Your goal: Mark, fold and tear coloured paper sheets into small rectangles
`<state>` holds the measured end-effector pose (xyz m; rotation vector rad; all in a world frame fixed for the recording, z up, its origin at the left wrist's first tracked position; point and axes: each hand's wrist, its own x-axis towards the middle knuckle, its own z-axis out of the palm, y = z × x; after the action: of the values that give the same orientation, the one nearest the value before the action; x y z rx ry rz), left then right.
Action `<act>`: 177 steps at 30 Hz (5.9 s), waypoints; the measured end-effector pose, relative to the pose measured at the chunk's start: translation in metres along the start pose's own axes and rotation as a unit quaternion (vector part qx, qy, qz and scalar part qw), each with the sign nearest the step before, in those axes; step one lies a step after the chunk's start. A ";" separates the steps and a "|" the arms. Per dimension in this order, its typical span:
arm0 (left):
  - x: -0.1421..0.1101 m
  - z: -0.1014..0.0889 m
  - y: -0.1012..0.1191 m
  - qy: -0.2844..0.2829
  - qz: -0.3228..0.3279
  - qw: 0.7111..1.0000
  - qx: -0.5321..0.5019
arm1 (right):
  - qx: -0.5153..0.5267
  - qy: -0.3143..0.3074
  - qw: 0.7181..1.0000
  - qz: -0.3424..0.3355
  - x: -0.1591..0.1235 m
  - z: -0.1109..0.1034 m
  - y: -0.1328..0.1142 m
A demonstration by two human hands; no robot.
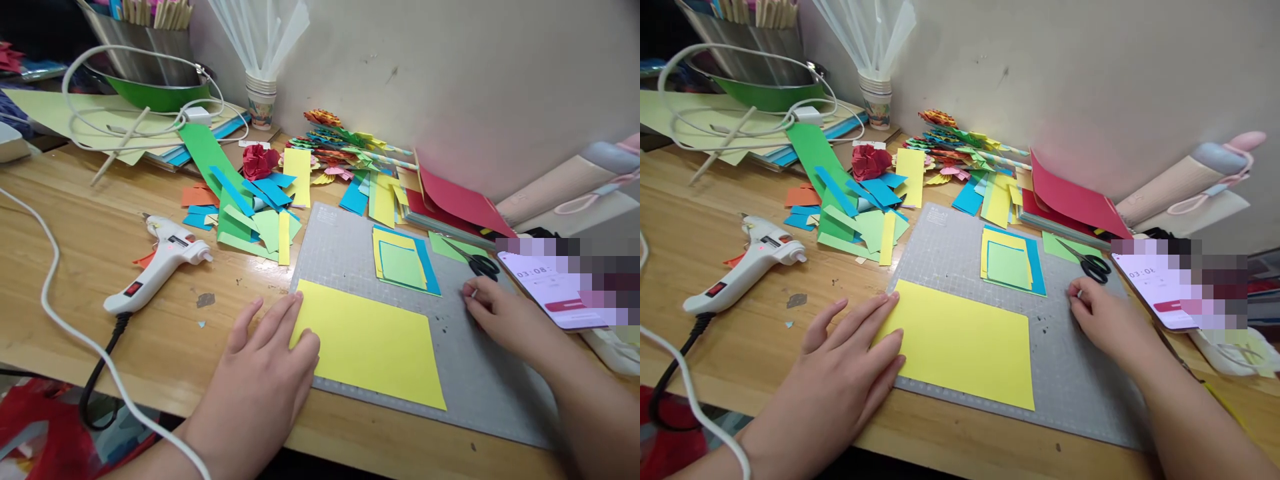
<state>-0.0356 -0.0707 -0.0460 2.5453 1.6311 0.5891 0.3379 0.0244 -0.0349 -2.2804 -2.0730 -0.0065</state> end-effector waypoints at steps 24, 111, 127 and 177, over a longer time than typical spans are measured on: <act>-0.001 -0.001 -0.004 -0.021 0.032 0.999 0.023 | 0.642 -0.292 0.683 -0.189 0.003 0.017 -0.226; 0.009 -0.006 -0.010 -0.003 -0.010 0.998 -0.061 | 0.618 -0.148 0.746 -0.201 -0.002 0.021 -0.222; 0.016 -0.009 0.015 -0.006 -0.066 0.998 -0.005 | 0.734 -0.273 0.620 0.044 -0.065 -0.017 -0.171; 0.022 0.001 0.017 -0.065 0.003 0.988 -0.139 | 0.372 -0.153 0.862 -0.307 -0.103 0.006 -0.143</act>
<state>-0.0127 -0.0583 -0.0366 2.3357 1.3899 0.5905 0.1853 -0.0641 -0.0396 -1.1767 -2.2733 0.9868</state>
